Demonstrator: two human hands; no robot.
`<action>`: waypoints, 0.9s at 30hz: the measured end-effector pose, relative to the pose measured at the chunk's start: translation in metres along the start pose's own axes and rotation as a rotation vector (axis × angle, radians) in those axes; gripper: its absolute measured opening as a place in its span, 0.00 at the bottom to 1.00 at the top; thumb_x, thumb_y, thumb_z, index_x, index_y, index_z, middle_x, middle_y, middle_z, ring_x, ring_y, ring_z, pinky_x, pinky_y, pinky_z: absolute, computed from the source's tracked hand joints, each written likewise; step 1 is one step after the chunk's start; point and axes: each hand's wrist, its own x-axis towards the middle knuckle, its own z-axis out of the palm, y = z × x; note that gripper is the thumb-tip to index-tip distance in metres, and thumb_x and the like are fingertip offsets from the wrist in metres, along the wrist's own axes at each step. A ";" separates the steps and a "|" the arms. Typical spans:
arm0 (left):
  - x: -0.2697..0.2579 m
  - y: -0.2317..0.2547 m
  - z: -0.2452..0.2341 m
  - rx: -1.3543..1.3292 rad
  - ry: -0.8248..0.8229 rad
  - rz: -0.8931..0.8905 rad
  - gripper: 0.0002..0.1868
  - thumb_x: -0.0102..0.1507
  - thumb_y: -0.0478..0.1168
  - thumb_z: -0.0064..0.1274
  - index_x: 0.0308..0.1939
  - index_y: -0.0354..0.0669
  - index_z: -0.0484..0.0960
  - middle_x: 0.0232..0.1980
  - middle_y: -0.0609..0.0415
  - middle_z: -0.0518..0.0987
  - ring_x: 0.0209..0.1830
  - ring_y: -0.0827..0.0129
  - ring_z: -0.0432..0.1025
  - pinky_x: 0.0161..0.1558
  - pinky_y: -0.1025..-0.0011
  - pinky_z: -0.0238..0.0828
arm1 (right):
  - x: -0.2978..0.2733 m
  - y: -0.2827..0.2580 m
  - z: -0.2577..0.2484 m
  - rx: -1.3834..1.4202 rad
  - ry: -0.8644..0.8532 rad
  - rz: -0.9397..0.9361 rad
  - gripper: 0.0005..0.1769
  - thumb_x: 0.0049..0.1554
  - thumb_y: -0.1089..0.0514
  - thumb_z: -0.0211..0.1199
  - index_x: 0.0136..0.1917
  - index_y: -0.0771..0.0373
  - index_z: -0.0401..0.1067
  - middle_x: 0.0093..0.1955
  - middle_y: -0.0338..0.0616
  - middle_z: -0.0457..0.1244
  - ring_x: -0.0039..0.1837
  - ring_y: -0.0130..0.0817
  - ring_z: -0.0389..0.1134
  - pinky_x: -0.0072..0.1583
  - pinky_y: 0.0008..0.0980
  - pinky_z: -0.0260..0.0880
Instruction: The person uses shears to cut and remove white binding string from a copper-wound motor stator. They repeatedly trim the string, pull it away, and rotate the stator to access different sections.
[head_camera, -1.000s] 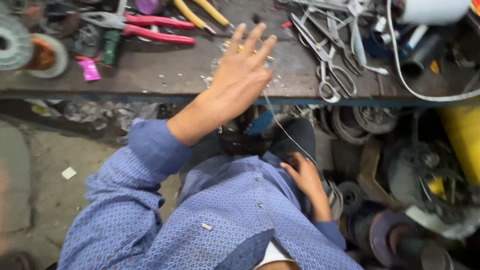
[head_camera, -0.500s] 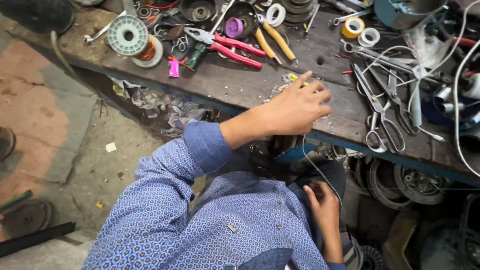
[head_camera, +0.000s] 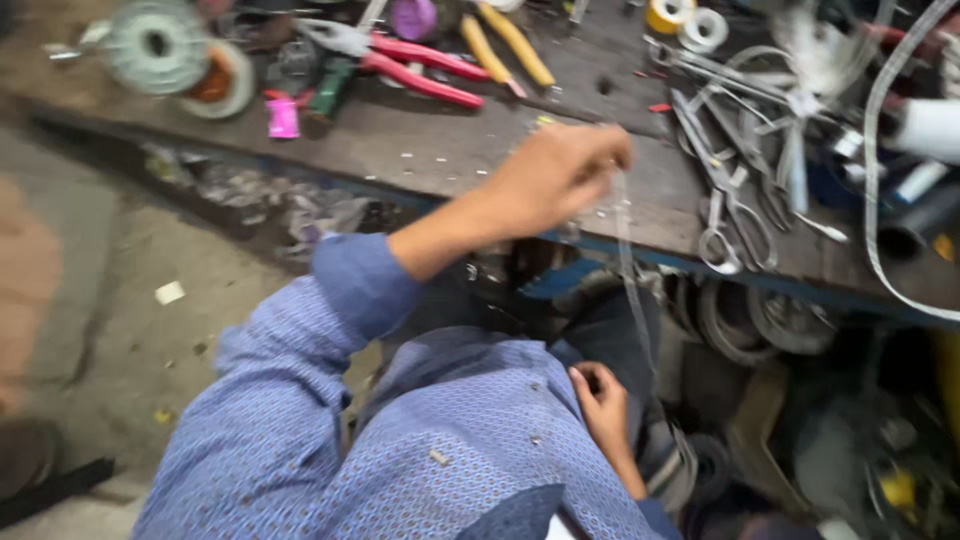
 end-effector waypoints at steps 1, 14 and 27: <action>0.000 -0.003 -0.002 -0.163 -0.017 -0.076 0.15 0.64 0.35 0.55 0.54 0.41 0.75 0.36 0.55 0.79 0.36 0.65 0.78 0.42 0.64 0.74 | 0.002 0.000 0.000 -0.009 0.011 0.020 0.11 0.59 0.57 0.65 0.47 0.69 0.77 0.39 0.40 0.70 0.42 0.23 0.67 0.45 0.25 0.69; -0.073 -0.119 -0.170 0.101 1.088 0.123 0.09 0.78 0.33 0.54 0.57 0.42 0.69 0.50 0.55 0.72 0.41 0.77 0.63 0.42 0.74 0.69 | 0.010 0.041 -0.003 0.090 0.082 0.072 0.10 0.60 0.58 0.66 0.48 0.69 0.76 0.39 0.40 0.70 0.43 0.24 0.69 0.47 0.25 0.70; -0.071 -0.040 -0.036 0.470 0.552 0.109 0.30 0.74 0.44 0.65 0.73 0.43 0.65 0.62 0.46 0.70 0.58 0.59 0.70 0.61 0.63 0.73 | 0.027 0.057 -0.006 0.316 0.049 0.106 0.10 0.62 0.59 0.62 0.51 0.70 0.74 0.42 0.44 0.70 0.42 0.29 0.71 0.46 0.29 0.75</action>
